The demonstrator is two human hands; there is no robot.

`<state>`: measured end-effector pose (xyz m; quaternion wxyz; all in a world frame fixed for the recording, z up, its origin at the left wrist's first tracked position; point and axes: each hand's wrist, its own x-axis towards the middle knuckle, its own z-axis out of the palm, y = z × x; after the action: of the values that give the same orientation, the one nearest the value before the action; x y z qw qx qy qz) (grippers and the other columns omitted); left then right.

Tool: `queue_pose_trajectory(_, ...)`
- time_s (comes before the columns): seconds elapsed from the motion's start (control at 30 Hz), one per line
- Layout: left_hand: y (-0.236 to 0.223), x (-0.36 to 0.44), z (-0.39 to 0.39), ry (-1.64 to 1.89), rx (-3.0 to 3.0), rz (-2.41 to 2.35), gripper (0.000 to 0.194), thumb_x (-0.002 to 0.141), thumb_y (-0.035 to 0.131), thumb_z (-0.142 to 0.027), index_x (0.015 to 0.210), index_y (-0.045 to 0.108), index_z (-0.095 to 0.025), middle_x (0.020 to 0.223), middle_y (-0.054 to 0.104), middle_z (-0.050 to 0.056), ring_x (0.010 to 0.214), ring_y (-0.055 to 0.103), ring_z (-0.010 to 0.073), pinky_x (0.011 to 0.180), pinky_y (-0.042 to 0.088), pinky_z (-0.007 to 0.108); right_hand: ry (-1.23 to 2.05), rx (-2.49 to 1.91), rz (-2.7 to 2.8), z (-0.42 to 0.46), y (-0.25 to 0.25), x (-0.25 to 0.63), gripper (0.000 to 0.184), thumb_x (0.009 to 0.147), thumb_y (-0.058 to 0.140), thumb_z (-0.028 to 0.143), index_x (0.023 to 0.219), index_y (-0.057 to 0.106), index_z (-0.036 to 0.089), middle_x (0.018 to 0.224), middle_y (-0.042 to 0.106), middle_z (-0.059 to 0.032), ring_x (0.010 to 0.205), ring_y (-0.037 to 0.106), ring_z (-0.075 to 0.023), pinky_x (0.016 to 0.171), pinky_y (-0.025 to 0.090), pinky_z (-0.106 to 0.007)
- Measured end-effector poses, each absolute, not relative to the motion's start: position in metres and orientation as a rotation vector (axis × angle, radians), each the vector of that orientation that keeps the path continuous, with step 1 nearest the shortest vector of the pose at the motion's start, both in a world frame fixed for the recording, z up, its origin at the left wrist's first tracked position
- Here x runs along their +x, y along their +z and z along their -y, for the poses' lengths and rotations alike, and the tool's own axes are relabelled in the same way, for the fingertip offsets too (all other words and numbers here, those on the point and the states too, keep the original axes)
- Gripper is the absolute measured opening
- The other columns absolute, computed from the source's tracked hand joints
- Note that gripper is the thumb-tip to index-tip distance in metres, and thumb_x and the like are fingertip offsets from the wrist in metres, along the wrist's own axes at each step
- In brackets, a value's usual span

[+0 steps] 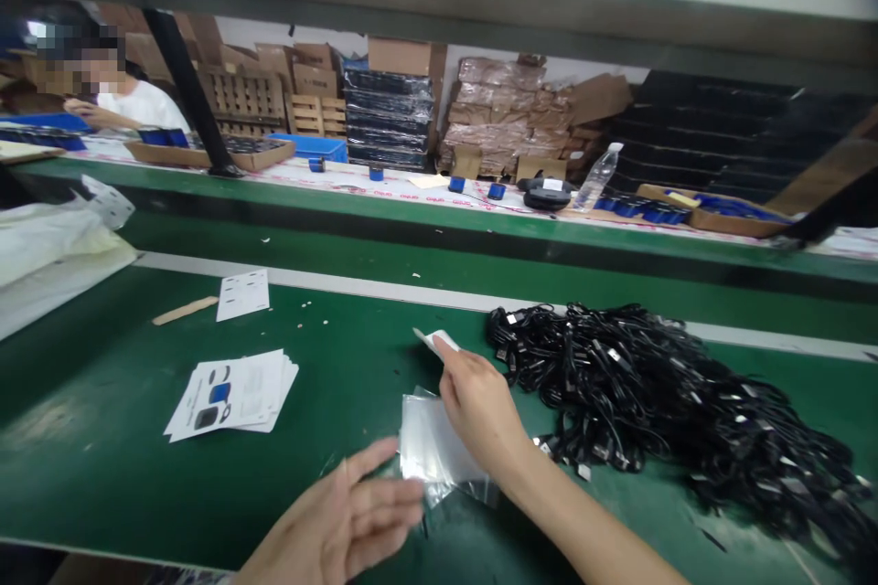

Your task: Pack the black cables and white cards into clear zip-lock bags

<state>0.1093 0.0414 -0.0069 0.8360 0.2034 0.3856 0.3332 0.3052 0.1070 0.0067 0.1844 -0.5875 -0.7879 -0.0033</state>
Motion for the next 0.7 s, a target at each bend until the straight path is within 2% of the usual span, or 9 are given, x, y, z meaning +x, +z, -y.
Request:
queue_pose_trajectory(0.1,0.006,0.139,-0.057,0.799,0.104,-0.724,0.075,0.076,0.049,-0.07,0.123,0.053,-0.011,0.106,0.071,0.018,0.098,0.068,0.0322,0.093,0.047,0.047,0.195,-1.2,2.237,-0.079,0.02,0.313,0.043,0.087,0.035,0.005,0.127,0.048,0.013,0.106,0.071,-0.0082,0.097,0.065,-0.0162,0.086,0.052,-0.029)
queue_pose_trajectory(0.2,0.01,0.153,-0.057,0.873,0.057,-0.736,0.071,0.087,0.034,-0.064,0.138,0.038,-0.014,0.101,0.073,0.015,0.097,0.069,0.0286,0.089,0.048,0.044,0.398,-0.834,2.199,-0.05,0.017,0.312,0.049,0.08,0.039,0.001,0.127,0.045,0.014,0.1,0.071,-0.0093,0.092,0.067,-0.0155,0.086,0.052,-0.028)
queue_pose_trajectory(0.27,0.007,0.156,-0.054,0.918,0.02,-0.765,0.06,0.091,0.036,-0.054,0.142,0.03,-0.023,0.1,0.074,0.01,0.095,0.069,0.0269,0.083,0.051,0.041,0.36,-0.849,2.172,-0.037,0.007,0.308,0.048,0.081,0.042,0.0,0.127,0.044,0.015,0.097,0.072,-0.0087,0.09,0.068,-0.0161,0.09,0.051,-0.03)
queue_pose_trajectory(0.33,0.004,0.158,-0.052,0.959,-0.027,-0.809,0.054,0.091,0.039,-0.046,0.141,0.032,-0.028,0.1,0.074,0.009,0.086,0.071,0.0264,0.074,0.053,0.039,0.257,-0.927,2.132,-0.031,-0.005,0.302,0.04,0.086,0.049,0.009,0.126,0.045,0.014,0.101,0.071,-0.0101,0.095,0.067,-0.0185,0.093,0.049,-0.032)
queue_pose_trajectory(0.4,0.002,0.158,-0.052,0.987,-0.081,-0.854,0.054,0.09,0.043,-0.042,0.14,0.035,-0.024,0.099,0.074,0.01,0.074,0.072,0.024,0.068,0.054,0.036,0.146,-0.944,2.103,-0.029,-0.015,0.297,0.034,0.088,0.055,0.019,0.121,0.05,0.013,0.101,0.071,-0.0103,0.096,0.066,-0.0194,0.094,0.048,-0.032)
queue_pose_trajectory(0.47,0.0,0.159,-0.054,0.962,-0.156,-0.861,0.055,0.089,0.045,-0.04,0.14,0.037,-0.021,0.098,0.073,0.012,0.068,0.072,0.0215,0.069,0.053,0.035,0.094,-0.956,2.081,-0.028,-0.019,0.292,0.023,0.089,0.054,0.016,0.112,0.056,0.016,0.093,0.073,-0.0069,0.089,0.068,-0.0167,0.094,0.047,-0.03)
queue_pose_trajectory(0.57,-0.005,0.161,-0.056,0.893,-0.241,-0.794,0.053,0.088,0.043,-0.046,0.137,0.04,-0.026,0.101,0.071,0.012,0.077,0.072,0.0232,0.077,0.052,0.037,0.152,-0.988,2.027,-0.025,-0.02,0.286,0.023,0.088,0.048,0.006,0.102,0.06,0.021,0.088,0.074,-0.0022,0.083,0.068,-0.0129,0.092,0.046,-0.028)
queue_pose_trajectory(0.63,-0.008,0.163,-0.054,0.887,-0.234,-0.751,0.051,0.089,0.043,-0.048,0.136,0.042,-0.03,0.102,0.071,0.012,0.085,0.071,0.0246,0.082,0.05,0.038,0.214,-0.968,1.969,-0.024,-0.02,0.284,0.021,0.089,0.048,0.009,0.101,0.06,0.022,0.09,0.073,-0.0023,0.082,0.068,-0.0135,0.088,0.048,-0.028)
queue_pose_trajectory(0.7,-0.009,0.164,-0.049,0.926,-0.171,-0.697,0.047,0.09,0.047,-0.042,0.134,0.046,-0.027,0.101,0.071,0.013,0.087,0.07,0.0228,0.084,0.049,0.036,0.22,-0.957,1.923,-0.023,-0.021,0.286,0.017,0.089,0.05,0.012,0.099,0.06,0.021,0.086,0.071,-0.0034,0.078,0.066,-0.0157,0.082,0.051,-0.031)
